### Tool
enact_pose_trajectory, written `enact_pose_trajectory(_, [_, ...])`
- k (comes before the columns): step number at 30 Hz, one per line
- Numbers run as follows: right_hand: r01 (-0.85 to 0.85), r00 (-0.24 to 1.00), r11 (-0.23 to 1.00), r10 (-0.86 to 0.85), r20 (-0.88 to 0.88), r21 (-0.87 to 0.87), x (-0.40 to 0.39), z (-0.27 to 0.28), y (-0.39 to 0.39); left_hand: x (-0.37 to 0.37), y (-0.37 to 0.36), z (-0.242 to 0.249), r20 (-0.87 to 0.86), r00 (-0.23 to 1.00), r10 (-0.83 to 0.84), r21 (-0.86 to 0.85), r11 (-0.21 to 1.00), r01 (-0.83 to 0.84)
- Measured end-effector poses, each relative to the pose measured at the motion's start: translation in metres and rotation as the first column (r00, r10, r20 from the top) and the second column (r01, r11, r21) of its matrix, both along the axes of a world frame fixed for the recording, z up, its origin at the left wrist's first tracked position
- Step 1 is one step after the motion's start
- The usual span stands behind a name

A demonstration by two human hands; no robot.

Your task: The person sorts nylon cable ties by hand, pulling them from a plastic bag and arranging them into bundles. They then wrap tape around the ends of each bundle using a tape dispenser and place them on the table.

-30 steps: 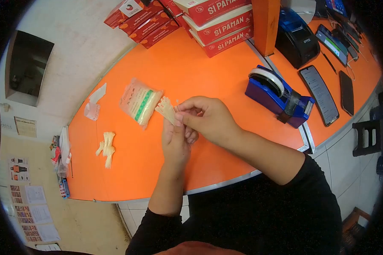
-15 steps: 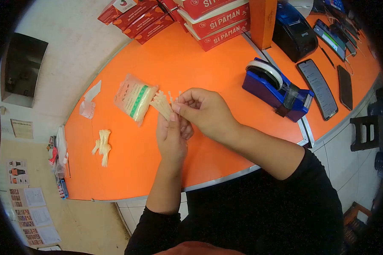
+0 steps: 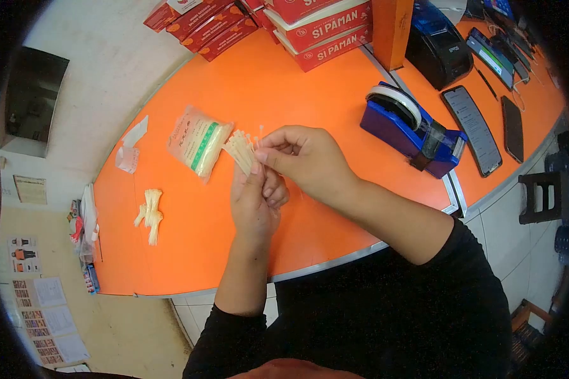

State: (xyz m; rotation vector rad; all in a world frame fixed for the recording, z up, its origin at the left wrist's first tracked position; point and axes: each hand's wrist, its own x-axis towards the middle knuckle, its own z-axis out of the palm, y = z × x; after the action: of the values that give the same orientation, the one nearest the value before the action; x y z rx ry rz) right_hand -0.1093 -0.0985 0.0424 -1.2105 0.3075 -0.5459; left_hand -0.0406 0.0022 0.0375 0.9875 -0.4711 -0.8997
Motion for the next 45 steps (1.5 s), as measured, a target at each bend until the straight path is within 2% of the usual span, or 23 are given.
enact_pose_trajectory(2, [-0.007, 1.000, 1.000, 0.006, -0.029, -0.027, 0.0003, -0.0015, -0.0003, 0.0007, -0.0009, -0.0007, 0.023, 1.000, -0.010, -0.001, 1.000, 0.010])
enact_pose_trajectory(4, [-0.018, 0.999, 0.998, 0.017, -0.032, -0.052, 0.0008, -0.0035, -0.0010, 0.0013, -0.0018, -0.0017, 0.120, 0.993, 0.011, 0.038, 0.999, -0.016])
enact_pose_trajectory(5, [-0.019, 0.999, 0.998, 0.017, -0.034, -0.052, -0.0001, -0.0029, -0.0011, 0.0006, -0.0022, -0.0014, 0.119, 0.993, 0.012, 0.038, 0.999, -0.017])
enact_pose_trajectory(7, [-0.106, 0.994, 0.988, 0.109, -0.022, 0.108, -0.0020, -0.0008, -0.0013, -0.0016, -0.0030, -0.0005, 0.099, 0.994, 0.042, 0.015, 0.999, -0.044])
enact_pose_trajectory(10, [-0.076, 0.997, 0.995, 0.075, 0.011, 0.068, -0.0003, -0.0026, -0.0007, -0.0028, -0.0023, -0.0037, 0.046, 0.991, 0.129, -0.013, 0.992, -0.129])
enact_pose_trajectory(19, [-0.061, 0.998, 0.997, 0.060, 0.021, 0.044, 0.0004, -0.0023, 0.0000, 0.0001, -0.0008, -0.0045, 0.099, 0.992, 0.084, -0.008, 0.996, -0.084])
enact_pose_trajectory(29, [-0.057, 0.998, 0.998, 0.057, -0.001, 0.039, -0.0012, 0.0017, 0.0003, -0.0016, -0.0009, 0.0006, 0.052, 0.992, 0.117, -0.004, 0.993, -0.117])
enact_pose_trajectory(35, [-0.089, 0.996, 0.995, 0.089, 0.004, 0.032, -0.0010, -0.0013, 0.0006, -0.0008, -0.0001, -0.0021, 0.133, 0.988, 0.075, -0.002, 0.997, -0.075])
enact_pose_trajectory(38, [-0.003, 0.999, 1.000, 0.004, 0.033, -0.017, -0.0004, -0.0023, 0.0027, -0.0004, -0.0011, -0.0017, 0.098, 0.992, 0.086, -0.028, 0.996, -0.083])
enact_pose_trajectory(40, [-0.042, 0.999, 0.999, 0.042, 0.021, -0.010, -0.0001, -0.0045, 0.0027, -0.0009, -0.0015, 0.0011, 0.211, 0.975, 0.070, 0.013, 0.997, -0.075])
enact_pose_trajectory(41, [-0.043, 0.999, 0.999, 0.044, 0.020, -0.010, -0.0008, -0.0036, 0.0023, -0.0016, -0.0025, 0.0003, 0.210, 0.975, 0.071, 0.013, 0.997, -0.076])
enact_pose_trajectory(43, [-0.088, 0.995, 0.996, 0.088, -0.037, 0.009, -0.0027, 0.0016, 0.0009, -0.0035, -0.0052, -0.0025, 0.312, 0.943, 0.119, 0.012, 0.992, -0.129])
enact_pose_trajectory(45, [-0.083, 0.996, 0.996, 0.084, -0.033, 0.026, -0.0036, 0.0034, 0.0012, 0.0004, -0.0034, -0.0077, 0.287, 0.954, 0.083, -0.022, 0.997, -0.080])
